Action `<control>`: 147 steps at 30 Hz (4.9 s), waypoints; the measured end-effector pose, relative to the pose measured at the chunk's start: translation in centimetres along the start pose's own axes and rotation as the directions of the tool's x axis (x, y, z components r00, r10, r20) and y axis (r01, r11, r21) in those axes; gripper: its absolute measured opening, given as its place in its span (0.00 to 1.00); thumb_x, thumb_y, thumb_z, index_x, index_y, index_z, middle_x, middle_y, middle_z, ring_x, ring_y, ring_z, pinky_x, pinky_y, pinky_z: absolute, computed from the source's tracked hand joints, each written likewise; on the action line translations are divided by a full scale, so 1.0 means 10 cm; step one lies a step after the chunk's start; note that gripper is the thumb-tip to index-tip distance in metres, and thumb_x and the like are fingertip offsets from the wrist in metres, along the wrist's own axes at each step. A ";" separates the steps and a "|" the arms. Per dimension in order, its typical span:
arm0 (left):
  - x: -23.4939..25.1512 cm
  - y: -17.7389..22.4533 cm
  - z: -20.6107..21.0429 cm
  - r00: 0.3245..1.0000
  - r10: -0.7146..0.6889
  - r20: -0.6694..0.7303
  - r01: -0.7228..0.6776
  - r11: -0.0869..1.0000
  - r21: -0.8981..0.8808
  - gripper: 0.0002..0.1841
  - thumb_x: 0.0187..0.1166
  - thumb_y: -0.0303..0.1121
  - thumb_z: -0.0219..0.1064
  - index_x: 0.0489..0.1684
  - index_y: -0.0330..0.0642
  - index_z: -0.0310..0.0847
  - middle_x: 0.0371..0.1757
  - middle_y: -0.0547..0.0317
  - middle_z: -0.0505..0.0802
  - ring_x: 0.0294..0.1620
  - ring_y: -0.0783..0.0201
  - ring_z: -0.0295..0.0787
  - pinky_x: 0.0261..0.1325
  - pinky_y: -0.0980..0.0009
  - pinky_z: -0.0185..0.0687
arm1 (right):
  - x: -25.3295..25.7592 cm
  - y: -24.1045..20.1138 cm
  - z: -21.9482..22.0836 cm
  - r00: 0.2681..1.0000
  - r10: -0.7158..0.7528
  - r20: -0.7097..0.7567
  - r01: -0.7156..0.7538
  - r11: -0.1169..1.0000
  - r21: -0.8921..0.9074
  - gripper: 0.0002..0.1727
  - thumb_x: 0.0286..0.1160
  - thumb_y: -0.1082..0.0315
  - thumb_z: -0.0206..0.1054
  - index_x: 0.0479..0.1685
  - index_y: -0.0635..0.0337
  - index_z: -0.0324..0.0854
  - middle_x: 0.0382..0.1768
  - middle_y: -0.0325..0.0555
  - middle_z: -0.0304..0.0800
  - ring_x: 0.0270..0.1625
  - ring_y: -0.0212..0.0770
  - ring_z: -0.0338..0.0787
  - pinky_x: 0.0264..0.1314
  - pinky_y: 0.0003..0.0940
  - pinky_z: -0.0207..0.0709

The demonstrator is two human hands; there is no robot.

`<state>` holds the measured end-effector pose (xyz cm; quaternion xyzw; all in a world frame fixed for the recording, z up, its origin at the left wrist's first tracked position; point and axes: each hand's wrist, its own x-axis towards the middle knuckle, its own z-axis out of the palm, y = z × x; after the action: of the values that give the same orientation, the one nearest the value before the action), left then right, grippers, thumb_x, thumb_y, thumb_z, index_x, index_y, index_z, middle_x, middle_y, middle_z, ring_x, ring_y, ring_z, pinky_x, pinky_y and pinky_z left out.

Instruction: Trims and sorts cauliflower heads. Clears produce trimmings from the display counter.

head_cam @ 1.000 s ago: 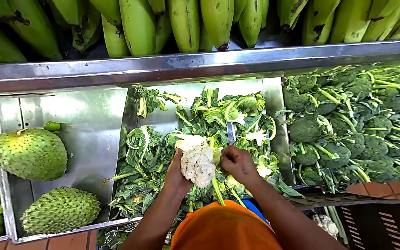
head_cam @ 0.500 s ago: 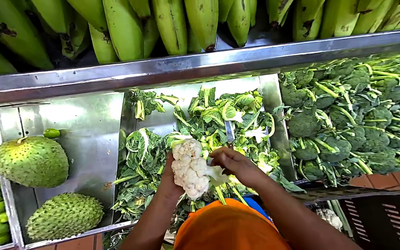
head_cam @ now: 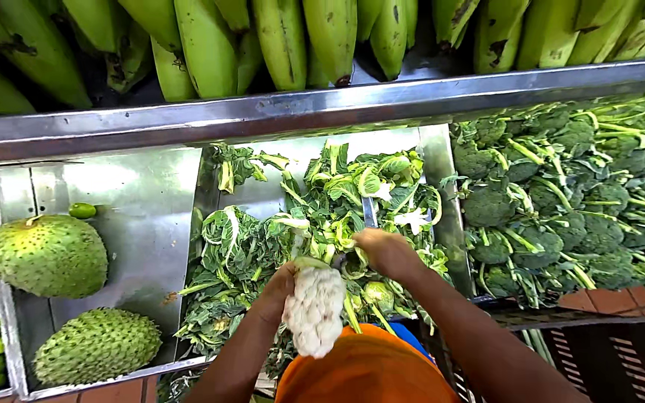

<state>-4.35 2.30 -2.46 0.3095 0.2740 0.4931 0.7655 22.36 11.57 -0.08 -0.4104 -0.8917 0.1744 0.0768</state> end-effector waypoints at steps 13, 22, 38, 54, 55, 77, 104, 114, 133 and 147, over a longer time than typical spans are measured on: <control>0.18 0.16 0.22 0.982 -0.177 -0.072 0.144 0.437 0.888 0.69 0.45 0.59 0.90 0.95 0.57 0.46 0.54 0.71 0.95 0.55 0.72 0.92 0.65 0.56 0.89 | -0.07 -0.44 -0.30 0.948 -0.012 0.318 -0.189 0.784 0.591 0.19 0.76 0.48 0.74 0.56 0.49 0.88 0.48 0.38 0.88 0.45 0.33 0.88 0.50 0.36 0.88; -0.04 -0.01 0.22 0.961 -0.272 -0.051 0.179 0.470 0.864 0.72 0.43 0.62 0.90 0.96 0.61 0.39 0.71 0.67 0.85 0.61 0.69 0.88 0.66 0.55 0.88 | -0.31 -0.30 -0.04 0.889 -0.191 0.417 -0.239 0.583 0.776 0.27 0.76 0.53 0.73 0.73 0.53 0.83 0.58 0.43 0.86 0.54 0.34 0.88 0.58 0.34 0.86; -0.15 -0.14 0.15 0.973 -0.227 0.046 0.120 0.663 0.739 0.25 0.71 0.49 0.77 0.65 0.52 0.82 0.60 0.65 0.90 0.58 0.69 0.89 0.63 0.59 0.90 | -0.37 -0.68 -0.32 0.908 -0.086 0.411 -0.073 0.931 0.358 0.20 0.79 0.47 0.69 0.68 0.37 0.84 0.70 0.39 0.81 0.56 0.38 0.90 0.53 0.46 0.88; -0.21 -0.31 0.26 0.990 -0.130 -0.059 0.137 0.752 0.645 0.18 0.69 0.42 0.80 0.55 0.49 0.86 0.59 0.61 0.90 0.58 0.65 0.89 0.62 0.60 0.90 | -0.49 -0.20 0.07 0.906 0.169 0.389 -0.422 0.455 0.784 0.09 0.71 0.71 0.73 0.48 0.53 0.89 0.46 0.39 0.94 0.45 0.36 0.91 0.50 0.38 0.86; -0.22 -0.33 0.24 0.994 -0.107 -0.036 0.107 0.782 0.614 0.18 0.69 0.39 0.80 0.55 0.48 0.86 0.60 0.60 0.89 0.59 0.63 0.89 0.62 0.59 0.90 | -0.49 -0.20 0.10 0.879 0.150 0.452 -0.470 0.429 0.771 0.12 0.72 0.69 0.73 0.53 0.51 0.87 0.48 0.40 0.92 0.49 0.37 0.91 0.54 0.40 0.87; -0.13 -0.69 -0.11 0.916 -0.248 -0.315 0.194 0.962 -0.192 0.31 0.59 0.43 0.81 0.64 0.42 0.81 0.49 0.44 0.93 0.48 0.54 0.93 0.53 0.53 0.92 | -0.64 0.57 0.25 0.566 0.751 0.339 -0.550 0.039 0.834 0.21 0.87 0.52 0.62 0.70 0.54 0.74 0.36 0.42 0.88 0.18 0.30 0.73 0.21 0.28 0.71; 0.29 -1.62 2.44 0.899 -0.438 0.003 0.261 0.542 0.799 0.29 0.77 0.46 0.71 0.73 0.36 0.76 0.70 0.46 0.88 0.63 0.46 0.90 0.64 0.47 0.89 | -4.90 1.17 1.16 0.096 0.974 0.206 0.485 -0.227 0.845 0.34 0.76 0.49 0.67 0.80 0.52 0.64 0.56 0.54 0.91 0.52 0.51 0.93 0.49 0.53 0.90; -0.48 -1.41 1.99 0.816 -0.422 -0.395 0.551 0.360 0.753 0.24 0.82 0.31 0.64 0.75 0.30 0.69 0.69 0.43 0.87 0.62 0.51 0.90 0.63 0.52 0.88 | -4.97 2.42 1.68 -0.107 0.826 0.553 0.181 -0.531 0.828 0.46 0.70 0.37 0.73 0.83 0.54 0.64 0.65 0.61 0.84 0.57 0.60 0.89 0.50 0.62 0.86; -2.10 -1.39 0.44 0.322 -0.245 -0.915 0.897 0.389 0.211 0.25 0.84 0.40 0.66 0.75 0.37 0.73 0.68 0.40 0.86 0.63 0.46 0.89 0.61 0.45 0.86 | -4.90 2.65 1.88 -0.274 0.869 0.411 -0.267 -0.480 0.836 0.47 0.72 0.46 0.72 0.88 0.59 0.55 0.65 0.66 0.82 0.52 0.59 0.88 0.47 0.62 0.84; -0.56 -1.00 0.35 0.802 -0.294 -0.520 0.598 0.380 0.706 0.22 0.85 0.48 0.65 0.71 0.48 0.81 0.65 0.58 0.91 0.60 0.61 0.91 0.68 0.55 0.87 | -3.00 0.96 0.40 0.463 0.850 -0.253 -0.486 0.482 0.729 0.22 0.84 0.64 0.63 0.67 0.75 0.75 0.52 0.63 0.88 0.45 0.51 0.92 0.51 0.53 0.89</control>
<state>1.99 -6.84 -7.02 0.4718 0.6670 0.1086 0.5664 47.52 -6.43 -7.16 -0.7317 -0.4706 0.3072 0.3858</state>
